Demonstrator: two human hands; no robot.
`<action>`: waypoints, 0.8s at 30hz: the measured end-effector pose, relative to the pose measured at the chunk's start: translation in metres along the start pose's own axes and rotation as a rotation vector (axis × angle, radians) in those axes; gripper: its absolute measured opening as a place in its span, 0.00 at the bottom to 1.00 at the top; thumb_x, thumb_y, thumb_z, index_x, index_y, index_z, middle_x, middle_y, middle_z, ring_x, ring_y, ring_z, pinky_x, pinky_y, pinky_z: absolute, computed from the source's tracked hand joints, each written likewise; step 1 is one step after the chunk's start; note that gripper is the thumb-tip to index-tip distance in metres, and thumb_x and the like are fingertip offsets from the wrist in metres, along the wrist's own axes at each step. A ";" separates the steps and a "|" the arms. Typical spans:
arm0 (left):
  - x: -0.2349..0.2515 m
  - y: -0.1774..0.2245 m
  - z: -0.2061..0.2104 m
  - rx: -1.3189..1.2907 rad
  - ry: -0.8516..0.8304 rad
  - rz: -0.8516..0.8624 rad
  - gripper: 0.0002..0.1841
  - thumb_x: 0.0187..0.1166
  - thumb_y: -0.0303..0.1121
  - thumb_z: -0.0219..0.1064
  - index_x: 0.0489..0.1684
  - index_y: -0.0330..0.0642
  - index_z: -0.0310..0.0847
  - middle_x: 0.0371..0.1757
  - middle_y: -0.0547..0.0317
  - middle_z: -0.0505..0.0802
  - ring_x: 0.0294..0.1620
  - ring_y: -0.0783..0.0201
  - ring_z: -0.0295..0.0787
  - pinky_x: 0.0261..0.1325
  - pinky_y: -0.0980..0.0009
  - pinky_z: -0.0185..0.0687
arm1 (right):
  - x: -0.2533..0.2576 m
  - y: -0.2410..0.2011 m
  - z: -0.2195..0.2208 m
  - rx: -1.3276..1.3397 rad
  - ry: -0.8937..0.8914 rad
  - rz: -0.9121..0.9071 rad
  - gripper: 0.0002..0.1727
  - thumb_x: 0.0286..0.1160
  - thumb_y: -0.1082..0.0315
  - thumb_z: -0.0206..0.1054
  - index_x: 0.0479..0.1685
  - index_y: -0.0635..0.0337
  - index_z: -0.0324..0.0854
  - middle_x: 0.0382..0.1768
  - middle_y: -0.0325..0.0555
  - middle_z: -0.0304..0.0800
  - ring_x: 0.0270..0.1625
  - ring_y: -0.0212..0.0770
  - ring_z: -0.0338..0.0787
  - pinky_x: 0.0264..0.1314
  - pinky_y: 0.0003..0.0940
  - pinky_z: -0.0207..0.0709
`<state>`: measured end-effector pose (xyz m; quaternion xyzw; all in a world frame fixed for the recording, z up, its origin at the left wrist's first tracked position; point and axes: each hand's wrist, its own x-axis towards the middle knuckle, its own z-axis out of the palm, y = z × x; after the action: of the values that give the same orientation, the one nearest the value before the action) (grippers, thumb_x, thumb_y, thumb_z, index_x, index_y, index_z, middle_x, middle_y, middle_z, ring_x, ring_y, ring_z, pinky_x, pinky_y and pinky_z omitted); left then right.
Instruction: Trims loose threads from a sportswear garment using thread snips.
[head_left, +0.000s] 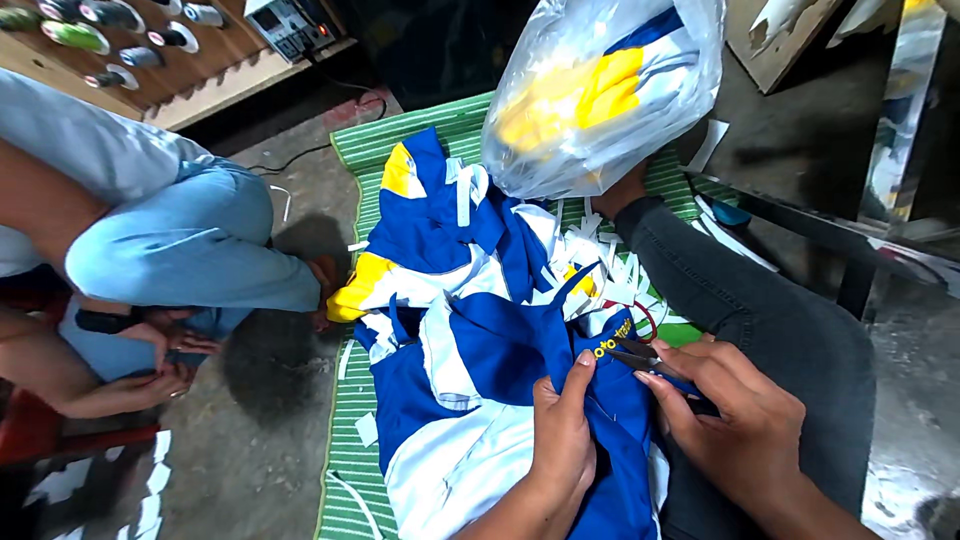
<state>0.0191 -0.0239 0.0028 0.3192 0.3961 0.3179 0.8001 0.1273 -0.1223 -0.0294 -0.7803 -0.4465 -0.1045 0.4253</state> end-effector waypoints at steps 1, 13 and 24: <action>0.000 0.000 0.000 0.006 -0.002 0.001 0.12 0.87 0.25 0.56 0.38 0.32 0.86 0.37 0.51 0.95 0.42 0.65 0.95 0.53 0.66 0.91 | 0.000 0.001 0.000 -0.006 -0.001 -0.009 0.15 0.79 0.58 0.70 0.48 0.58 0.96 0.39 0.48 0.95 0.41 0.40 0.91 0.42 0.32 0.80; 0.002 -0.001 -0.003 0.033 -0.024 0.025 0.11 0.85 0.24 0.57 0.36 0.32 0.86 0.35 0.52 0.95 0.40 0.66 0.95 0.51 0.68 0.91 | 0.001 0.005 0.001 -0.054 -0.041 -0.091 0.15 0.84 0.59 0.65 0.43 0.56 0.96 0.37 0.45 0.96 0.38 0.39 0.92 0.36 0.33 0.79; 0.003 -0.001 -0.002 0.054 -0.036 0.031 0.12 0.86 0.25 0.57 0.37 0.32 0.87 0.35 0.52 0.95 0.39 0.66 0.95 0.51 0.67 0.91 | 0.003 0.004 -0.011 0.017 -0.100 -0.015 0.15 0.81 0.57 0.67 0.48 0.56 0.95 0.41 0.47 0.95 0.41 0.38 0.91 0.39 0.31 0.80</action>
<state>0.0188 -0.0214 -0.0004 0.3526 0.3853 0.3136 0.7930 0.1340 -0.1299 -0.0233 -0.7775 -0.4739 -0.0650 0.4083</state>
